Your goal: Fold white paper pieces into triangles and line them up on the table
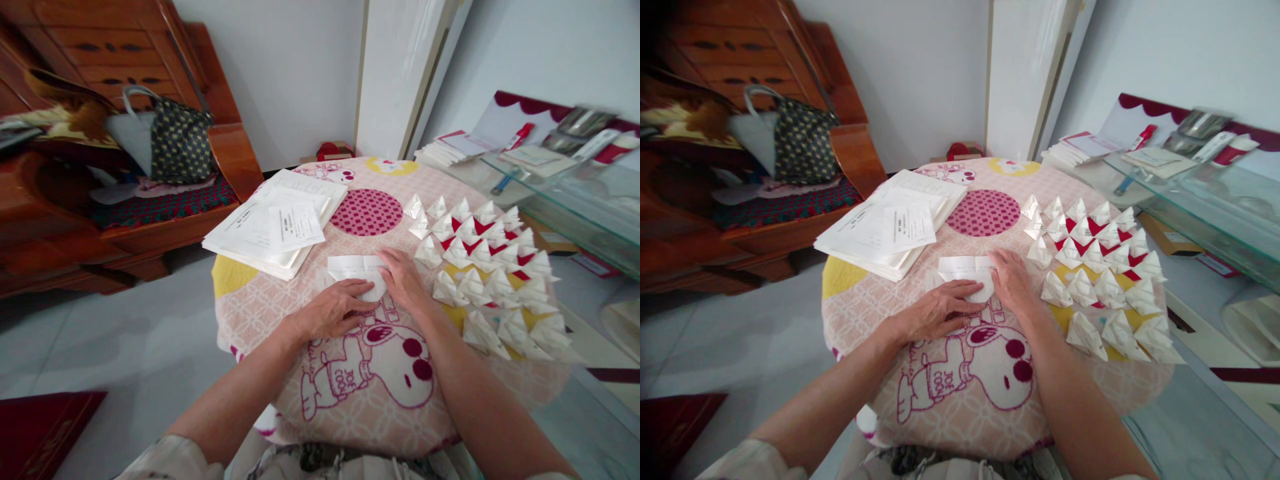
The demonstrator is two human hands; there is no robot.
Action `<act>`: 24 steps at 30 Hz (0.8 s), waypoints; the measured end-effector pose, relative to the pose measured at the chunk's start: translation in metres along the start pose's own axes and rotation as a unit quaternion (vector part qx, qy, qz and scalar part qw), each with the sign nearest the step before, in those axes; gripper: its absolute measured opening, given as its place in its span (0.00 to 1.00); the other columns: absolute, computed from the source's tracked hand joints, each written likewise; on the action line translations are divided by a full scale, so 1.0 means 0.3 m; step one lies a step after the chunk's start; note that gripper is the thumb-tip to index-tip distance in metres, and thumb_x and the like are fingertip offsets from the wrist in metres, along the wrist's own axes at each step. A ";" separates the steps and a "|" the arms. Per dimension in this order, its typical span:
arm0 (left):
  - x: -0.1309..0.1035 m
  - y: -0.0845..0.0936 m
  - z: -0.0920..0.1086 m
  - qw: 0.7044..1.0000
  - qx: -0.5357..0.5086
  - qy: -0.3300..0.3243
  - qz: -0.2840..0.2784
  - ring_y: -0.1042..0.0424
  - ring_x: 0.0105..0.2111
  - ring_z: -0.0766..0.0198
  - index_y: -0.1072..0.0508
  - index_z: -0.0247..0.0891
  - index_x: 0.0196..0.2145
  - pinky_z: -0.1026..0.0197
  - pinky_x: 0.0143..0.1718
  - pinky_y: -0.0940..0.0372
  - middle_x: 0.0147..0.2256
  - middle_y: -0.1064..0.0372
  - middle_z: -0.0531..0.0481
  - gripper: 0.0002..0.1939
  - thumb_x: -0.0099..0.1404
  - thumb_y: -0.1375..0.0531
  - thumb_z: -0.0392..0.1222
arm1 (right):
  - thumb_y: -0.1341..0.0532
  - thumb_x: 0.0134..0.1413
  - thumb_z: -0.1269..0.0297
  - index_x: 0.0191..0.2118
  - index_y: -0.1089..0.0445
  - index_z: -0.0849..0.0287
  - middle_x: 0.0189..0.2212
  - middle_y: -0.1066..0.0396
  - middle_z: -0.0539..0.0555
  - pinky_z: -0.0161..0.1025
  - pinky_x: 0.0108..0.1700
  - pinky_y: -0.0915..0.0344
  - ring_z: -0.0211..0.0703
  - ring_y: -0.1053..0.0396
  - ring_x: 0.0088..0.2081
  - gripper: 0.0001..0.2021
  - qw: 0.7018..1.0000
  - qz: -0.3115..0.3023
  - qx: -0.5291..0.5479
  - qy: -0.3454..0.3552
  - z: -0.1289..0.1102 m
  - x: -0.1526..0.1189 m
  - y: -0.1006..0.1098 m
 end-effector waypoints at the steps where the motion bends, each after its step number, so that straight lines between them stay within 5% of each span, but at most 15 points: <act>1: 0.000 0.000 0.001 1.000 -0.002 -0.001 0.000 0.42 0.66 0.49 0.27 0.42 0.57 0.43 0.65 0.44 0.66 0.42 0.39 0.19 0.70 0.42 0.42 | 0.48 0.64 0.68 0.59 0.32 0.66 0.56 0.31 0.66 0.56 0.61 0.39 0.57 0.37 0.58 0.20 1.000 -0.001 -0.002 0.001 0.000 0.000 -0.001; 15: 0.006 -0.007 -0.023 1.000 0.009 -0.011 0.023 0.39 0.64 0.50 0.26 0.43 0.56 0.44 0.64 0.42 0.63 0.38 0.39 0.19 0.69 0.41 0.43 | 0.48 0.63 0.68 0.55 0.28 0.64 0.53 0.29 0.64 0.55 0.61 0.38 0.55 0.35 0.55 0.19 0.998 0.059 0.020 0.023 0.009 0.001 0.008; 24: -0.026 0.061 -0.173 0.976 0.061 0.103 0.179 0.41 0.65 0.45 0.39 0.35 0.65 0.39 0.65 0.45 0.64 0.39 0.35 0.35 0.62 0.37 0.44 | 0.48 0.50 0.77 0.44 0.24 0.59 0.50 0.27 0.61 0.55 0.62 0.38 0.52 0.32 0.55 0.20 0.986 0.134 0.101 0.001 0.080 -0.037 0.004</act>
Point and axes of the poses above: each hand's wrist, its own x-axis towards the middle knuckle, its own y-axis out of the back of the hand, z = x × y, the point moved 9 cm from there along x, towards the middle knuckle
